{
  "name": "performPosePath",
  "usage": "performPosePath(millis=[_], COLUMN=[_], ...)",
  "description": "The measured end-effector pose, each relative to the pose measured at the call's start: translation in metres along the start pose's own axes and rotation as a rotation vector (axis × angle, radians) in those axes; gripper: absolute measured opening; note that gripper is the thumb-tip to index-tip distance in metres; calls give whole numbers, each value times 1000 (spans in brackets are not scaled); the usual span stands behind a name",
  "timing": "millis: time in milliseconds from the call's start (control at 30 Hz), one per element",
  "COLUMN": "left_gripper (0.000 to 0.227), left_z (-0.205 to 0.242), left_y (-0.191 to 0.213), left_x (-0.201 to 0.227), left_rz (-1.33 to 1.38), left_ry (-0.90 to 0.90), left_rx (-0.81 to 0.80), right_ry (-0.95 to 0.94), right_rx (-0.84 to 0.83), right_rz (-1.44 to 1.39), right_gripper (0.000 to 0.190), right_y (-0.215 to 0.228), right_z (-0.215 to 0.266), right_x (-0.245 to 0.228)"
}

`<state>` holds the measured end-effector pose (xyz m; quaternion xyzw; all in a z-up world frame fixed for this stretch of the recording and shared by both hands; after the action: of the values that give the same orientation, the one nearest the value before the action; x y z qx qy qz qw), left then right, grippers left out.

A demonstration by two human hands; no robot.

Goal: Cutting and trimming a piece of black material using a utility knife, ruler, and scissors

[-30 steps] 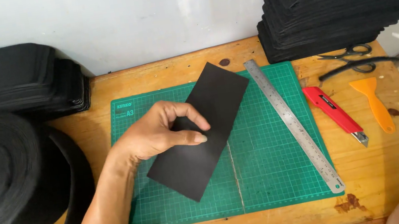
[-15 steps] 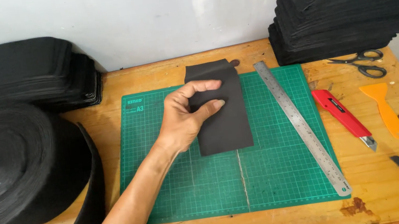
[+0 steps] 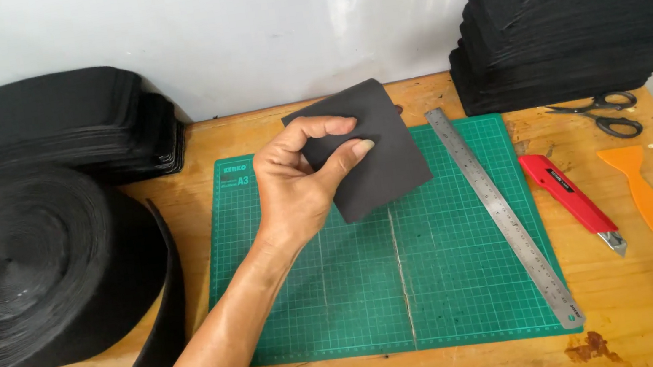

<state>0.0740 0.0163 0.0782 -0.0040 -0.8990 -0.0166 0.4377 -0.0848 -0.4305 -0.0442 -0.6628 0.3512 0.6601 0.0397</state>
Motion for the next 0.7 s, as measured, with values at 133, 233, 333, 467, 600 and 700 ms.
performPosePath(millis=[133, 233, 333, 467, 600, 700], left_gripper=[32, 40, 36, 29, 28, 40], left_z=[-8, -18, -26, -29, -30, -32], left_y=[-2, 0, 6, 14, 21, 24], left_x=[6, 14, 23, 21, 18, 18], left_rz=[145, 183, 167, 64, 58, 147], left_ry=[-13, -63, -157, -177, -105, -76], left_rx=[19, 15, 13, 9, 4, 39], right_ry=[53, 15, 7, -91, -6, -30], right_rx=[-200, -437, -770, -761, -844, -850], right_rz=[-230, -442, -606, -436, -608, -503], right_gripper=[34, 23, 28, 8, 25, 25], right_y=[-57, -108, -163, -199, -207, -215], right_z=[23, 36, 41, 39, 34, 31], right_x=[-100, -139, -171, -178, -198, -197])
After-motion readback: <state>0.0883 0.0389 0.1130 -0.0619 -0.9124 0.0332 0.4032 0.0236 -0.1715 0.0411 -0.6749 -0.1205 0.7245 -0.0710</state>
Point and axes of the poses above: each hand's wrist, its own z-axis away from the middle knuckle, its own y-axis out of the back of the hand, x = y × z, the point moved 7 cm from there along -z, towards the middle knuckle, and after that the axes turned 14 degrees about -y, right-handed, at the moved point
